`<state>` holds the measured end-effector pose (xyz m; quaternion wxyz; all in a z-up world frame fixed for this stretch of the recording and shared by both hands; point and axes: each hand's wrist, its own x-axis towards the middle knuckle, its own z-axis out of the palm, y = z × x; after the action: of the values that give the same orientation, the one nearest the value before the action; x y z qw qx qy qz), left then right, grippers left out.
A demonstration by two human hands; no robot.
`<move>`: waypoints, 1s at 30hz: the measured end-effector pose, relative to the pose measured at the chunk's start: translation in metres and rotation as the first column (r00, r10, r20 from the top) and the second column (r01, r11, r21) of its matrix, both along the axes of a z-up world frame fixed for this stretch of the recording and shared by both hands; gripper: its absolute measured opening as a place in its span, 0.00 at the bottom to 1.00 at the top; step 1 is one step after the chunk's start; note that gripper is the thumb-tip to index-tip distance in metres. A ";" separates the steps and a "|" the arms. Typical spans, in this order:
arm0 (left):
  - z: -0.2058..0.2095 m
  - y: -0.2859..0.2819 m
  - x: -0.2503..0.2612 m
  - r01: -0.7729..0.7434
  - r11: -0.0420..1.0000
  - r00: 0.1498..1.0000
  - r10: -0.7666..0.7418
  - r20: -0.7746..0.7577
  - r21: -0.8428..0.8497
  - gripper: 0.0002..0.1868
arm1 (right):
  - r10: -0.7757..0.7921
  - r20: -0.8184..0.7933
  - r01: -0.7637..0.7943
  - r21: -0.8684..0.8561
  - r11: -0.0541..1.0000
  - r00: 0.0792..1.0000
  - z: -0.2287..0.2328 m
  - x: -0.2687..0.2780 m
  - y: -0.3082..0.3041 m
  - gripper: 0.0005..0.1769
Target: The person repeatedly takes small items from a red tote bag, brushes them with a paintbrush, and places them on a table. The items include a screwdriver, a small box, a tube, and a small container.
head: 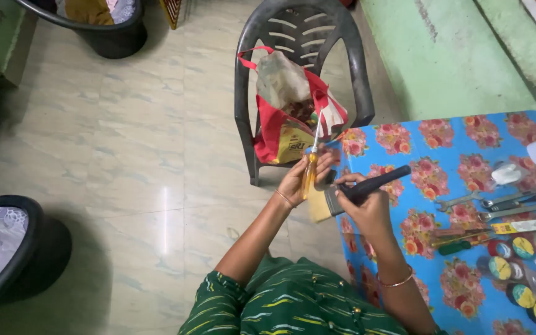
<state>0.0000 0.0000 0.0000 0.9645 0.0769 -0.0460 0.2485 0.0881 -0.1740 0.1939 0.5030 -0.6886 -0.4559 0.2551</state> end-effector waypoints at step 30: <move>0.023 0.002 -0.010 -0.001 0.997 0.991 0.012 0.136 -0.081 0.30 | -0.055 0.108 0.057 -0.013 0.998 0.993 -0.029 -0.006 0.016 0.05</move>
<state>-0.0100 0.0019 0.0234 0.9606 0.0208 -0.1014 0.2580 0.0818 -0.1583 0.1644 0.4789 -0.7180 -0.4608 0.2070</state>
